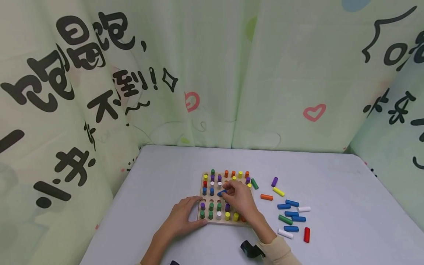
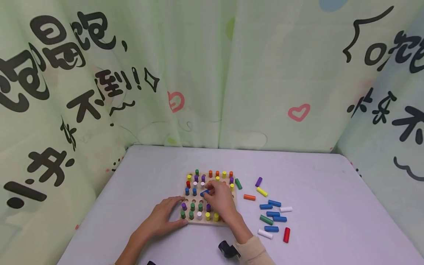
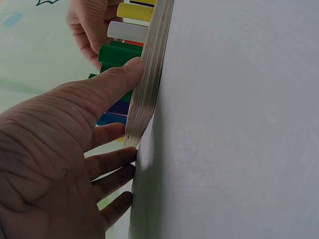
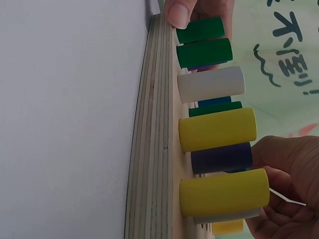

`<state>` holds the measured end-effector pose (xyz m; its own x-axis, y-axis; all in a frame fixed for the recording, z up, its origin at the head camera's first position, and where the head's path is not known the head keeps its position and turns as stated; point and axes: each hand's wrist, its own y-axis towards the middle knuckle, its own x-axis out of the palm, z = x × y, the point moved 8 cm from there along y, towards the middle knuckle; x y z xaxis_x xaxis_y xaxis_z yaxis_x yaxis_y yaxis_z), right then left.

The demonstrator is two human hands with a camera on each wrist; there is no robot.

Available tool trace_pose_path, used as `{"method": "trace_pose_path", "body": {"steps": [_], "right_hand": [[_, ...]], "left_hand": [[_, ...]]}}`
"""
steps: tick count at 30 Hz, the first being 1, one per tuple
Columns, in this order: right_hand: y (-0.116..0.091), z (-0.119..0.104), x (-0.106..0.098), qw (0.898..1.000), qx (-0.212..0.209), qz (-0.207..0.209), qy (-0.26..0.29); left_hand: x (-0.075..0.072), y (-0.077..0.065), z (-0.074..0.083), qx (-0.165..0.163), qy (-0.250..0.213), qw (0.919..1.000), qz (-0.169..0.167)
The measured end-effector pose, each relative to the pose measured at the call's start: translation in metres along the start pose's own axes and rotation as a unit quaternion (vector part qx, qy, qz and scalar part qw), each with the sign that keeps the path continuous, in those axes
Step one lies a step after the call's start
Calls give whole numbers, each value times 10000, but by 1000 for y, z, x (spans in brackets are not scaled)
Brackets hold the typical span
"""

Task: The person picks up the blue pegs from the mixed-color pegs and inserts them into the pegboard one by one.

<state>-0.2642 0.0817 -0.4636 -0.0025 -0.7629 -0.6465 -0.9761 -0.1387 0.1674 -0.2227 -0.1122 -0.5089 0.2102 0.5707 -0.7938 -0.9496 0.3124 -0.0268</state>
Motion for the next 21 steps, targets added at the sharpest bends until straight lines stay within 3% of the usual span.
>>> {"method": "trace_pose_path", "body": {"steps": [7,21], "right_hand": [[0,-6,1,9996,-202,69,200],[-2,-7,2,9997,-86,28,205]], "left_hand": [[0,1,-2,15,2,10000,-9],[3,2,-3,7,-27,10000,-72]]}}
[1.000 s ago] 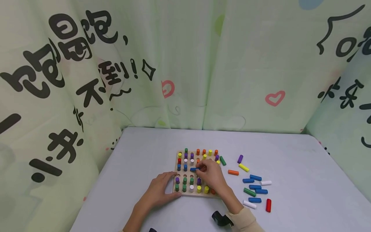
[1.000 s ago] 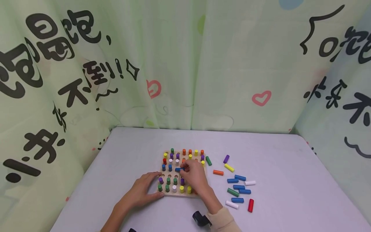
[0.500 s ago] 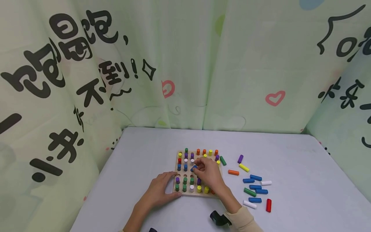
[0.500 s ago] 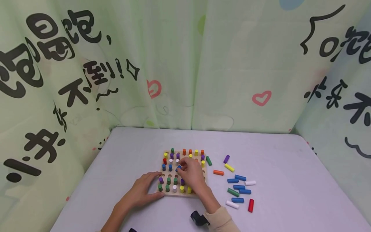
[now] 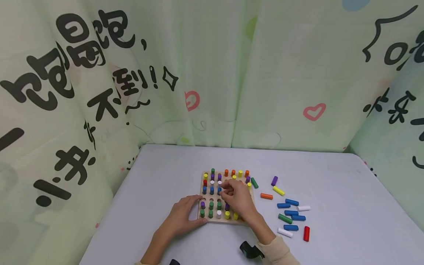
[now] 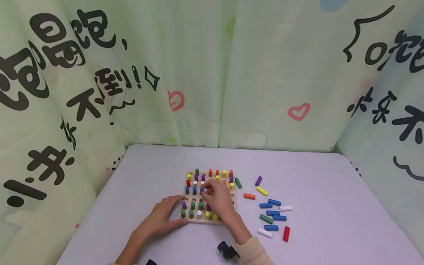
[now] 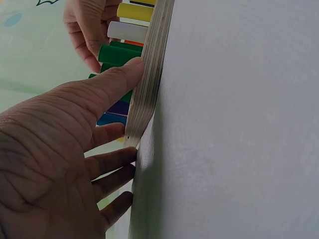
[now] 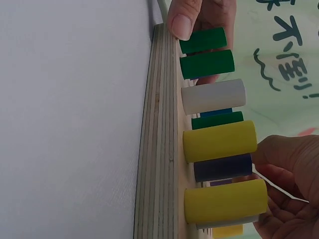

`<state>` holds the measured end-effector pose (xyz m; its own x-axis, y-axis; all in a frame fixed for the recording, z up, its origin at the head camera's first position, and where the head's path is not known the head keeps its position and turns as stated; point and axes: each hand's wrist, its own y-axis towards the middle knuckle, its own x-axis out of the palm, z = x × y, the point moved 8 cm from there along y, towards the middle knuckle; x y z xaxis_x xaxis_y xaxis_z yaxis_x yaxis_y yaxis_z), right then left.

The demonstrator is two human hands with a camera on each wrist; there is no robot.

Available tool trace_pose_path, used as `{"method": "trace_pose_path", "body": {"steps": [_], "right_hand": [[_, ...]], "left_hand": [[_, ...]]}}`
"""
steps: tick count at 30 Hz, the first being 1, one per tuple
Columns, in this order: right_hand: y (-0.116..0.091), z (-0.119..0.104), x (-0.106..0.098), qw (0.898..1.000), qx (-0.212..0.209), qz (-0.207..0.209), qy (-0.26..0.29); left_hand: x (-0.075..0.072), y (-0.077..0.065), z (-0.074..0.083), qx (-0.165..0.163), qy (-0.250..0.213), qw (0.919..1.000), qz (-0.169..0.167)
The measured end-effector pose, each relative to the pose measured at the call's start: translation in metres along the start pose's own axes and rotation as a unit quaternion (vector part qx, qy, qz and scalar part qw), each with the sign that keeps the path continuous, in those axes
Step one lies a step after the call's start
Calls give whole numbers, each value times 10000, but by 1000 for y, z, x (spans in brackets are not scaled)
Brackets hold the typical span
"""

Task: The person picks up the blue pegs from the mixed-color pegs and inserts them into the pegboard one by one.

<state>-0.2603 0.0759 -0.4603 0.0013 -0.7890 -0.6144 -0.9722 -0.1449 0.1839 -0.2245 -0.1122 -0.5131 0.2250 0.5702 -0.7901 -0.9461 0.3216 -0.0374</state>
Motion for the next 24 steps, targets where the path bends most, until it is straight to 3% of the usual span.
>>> {"method": "trace_pose_path", "body": {"steps": [24], "right_hand": [[-34,-7,-28,9993,-15,356,-107]], "left_hand": [[-1,0,2,28,11,9999,122]]}}
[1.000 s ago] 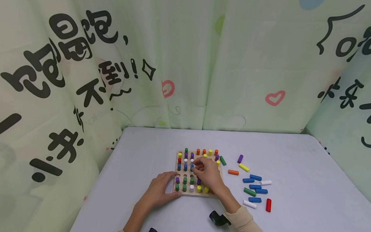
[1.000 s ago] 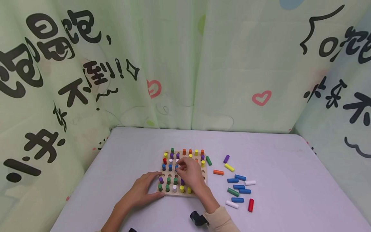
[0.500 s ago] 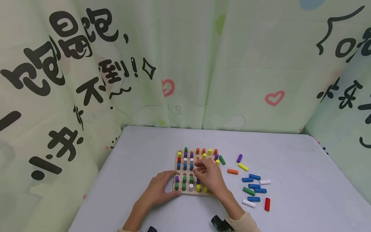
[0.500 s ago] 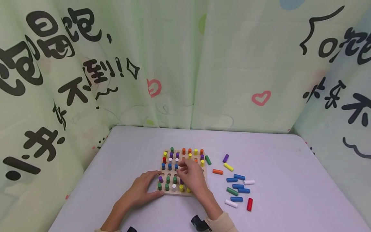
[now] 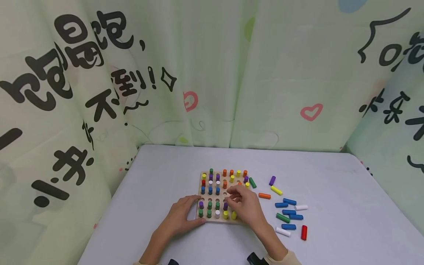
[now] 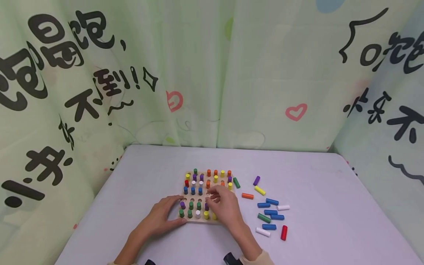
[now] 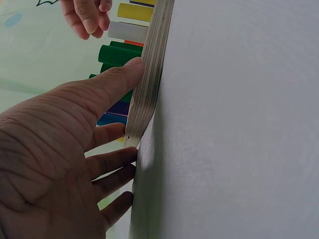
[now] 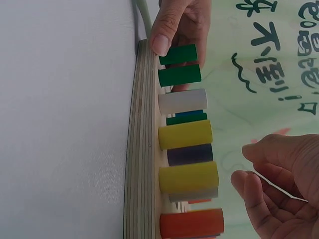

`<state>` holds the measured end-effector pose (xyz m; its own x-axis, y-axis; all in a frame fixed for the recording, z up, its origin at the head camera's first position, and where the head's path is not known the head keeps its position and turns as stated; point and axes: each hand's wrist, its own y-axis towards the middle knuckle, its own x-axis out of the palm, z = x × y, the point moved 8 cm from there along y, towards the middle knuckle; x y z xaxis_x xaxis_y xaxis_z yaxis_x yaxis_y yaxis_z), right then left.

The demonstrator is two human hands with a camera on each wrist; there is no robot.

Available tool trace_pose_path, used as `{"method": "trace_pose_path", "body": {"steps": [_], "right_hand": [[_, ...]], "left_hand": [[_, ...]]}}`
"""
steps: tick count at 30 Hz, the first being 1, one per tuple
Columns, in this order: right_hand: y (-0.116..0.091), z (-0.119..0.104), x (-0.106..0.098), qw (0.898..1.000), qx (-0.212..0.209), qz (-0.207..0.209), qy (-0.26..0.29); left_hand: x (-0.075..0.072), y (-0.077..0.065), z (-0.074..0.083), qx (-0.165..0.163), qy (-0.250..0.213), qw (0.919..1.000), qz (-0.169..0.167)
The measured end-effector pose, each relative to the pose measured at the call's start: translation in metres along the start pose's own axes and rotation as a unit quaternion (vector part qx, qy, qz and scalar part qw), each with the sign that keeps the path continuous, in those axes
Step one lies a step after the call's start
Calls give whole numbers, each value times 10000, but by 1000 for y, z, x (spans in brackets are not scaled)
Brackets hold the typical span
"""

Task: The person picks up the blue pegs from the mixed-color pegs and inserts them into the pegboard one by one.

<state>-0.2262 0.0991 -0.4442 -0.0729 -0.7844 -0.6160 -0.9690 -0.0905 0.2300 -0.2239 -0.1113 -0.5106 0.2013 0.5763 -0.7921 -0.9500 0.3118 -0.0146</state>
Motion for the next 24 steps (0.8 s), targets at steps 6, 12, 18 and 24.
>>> {"method": "trace_pose_path", "body": {"steps": [6,12,18,24], "right_hand": [[-4,4,-11,9998,104,133,-98],[-7,10,-21,9993,262,173,-187],[-12,16,-35,9990,275,280,-202],[-15,29,-46,9973,496,370,-386]], "left_hand": [[1,-1,0,-82,-1,10000,-34],[1,-1,0,-113,7,9999,-24],[1,-1,0,-134,6,9999,-21],[1,-1,0,-126,8,9999,-35]]}}
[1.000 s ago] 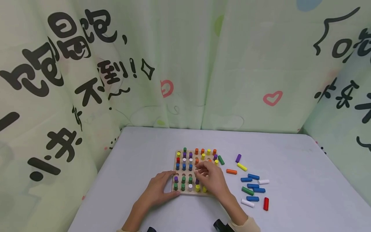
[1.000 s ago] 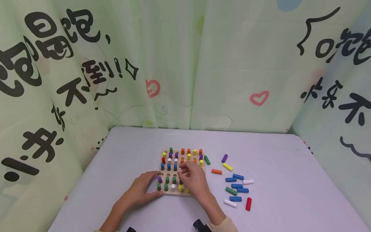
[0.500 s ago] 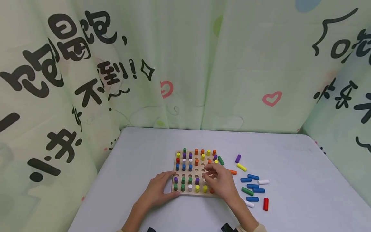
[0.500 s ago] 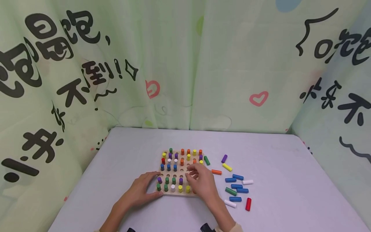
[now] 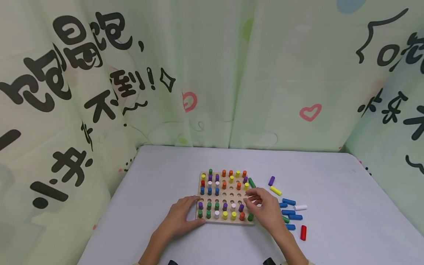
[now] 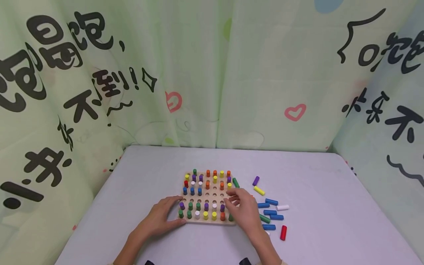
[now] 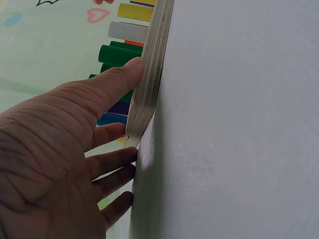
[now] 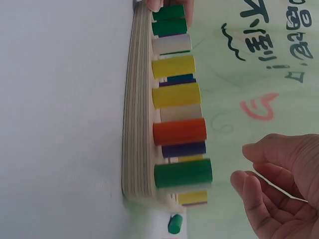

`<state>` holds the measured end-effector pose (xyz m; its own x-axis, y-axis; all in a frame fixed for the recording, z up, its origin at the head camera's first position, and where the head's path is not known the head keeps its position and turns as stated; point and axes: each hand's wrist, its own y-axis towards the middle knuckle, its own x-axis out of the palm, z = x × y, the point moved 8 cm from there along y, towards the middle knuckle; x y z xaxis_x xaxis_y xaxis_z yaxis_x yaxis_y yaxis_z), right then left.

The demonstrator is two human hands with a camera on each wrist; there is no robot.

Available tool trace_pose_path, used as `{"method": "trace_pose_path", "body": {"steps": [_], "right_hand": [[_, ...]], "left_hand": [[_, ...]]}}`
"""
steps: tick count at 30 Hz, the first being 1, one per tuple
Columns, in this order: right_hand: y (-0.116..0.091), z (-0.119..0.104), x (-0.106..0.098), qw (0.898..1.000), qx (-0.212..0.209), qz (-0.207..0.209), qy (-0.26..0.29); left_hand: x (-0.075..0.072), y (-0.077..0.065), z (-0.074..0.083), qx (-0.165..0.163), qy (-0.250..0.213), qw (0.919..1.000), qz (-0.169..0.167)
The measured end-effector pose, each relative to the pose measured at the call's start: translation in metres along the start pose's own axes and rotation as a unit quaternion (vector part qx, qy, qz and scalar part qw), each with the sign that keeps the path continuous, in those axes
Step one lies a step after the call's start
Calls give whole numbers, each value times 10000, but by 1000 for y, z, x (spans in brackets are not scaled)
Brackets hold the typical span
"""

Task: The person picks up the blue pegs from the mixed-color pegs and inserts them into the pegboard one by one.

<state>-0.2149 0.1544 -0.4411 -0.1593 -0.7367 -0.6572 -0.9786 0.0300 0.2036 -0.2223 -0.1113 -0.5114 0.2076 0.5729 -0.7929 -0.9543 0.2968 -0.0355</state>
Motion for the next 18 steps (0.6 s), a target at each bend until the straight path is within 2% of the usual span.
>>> {"method": "trace_pose_path", "body": {"steps": [18], "right_hand": [[-4,28,-24,9983,470,144,-320]], "left_hand": [[1,0,-2,81,-35,10000,-1]]}}
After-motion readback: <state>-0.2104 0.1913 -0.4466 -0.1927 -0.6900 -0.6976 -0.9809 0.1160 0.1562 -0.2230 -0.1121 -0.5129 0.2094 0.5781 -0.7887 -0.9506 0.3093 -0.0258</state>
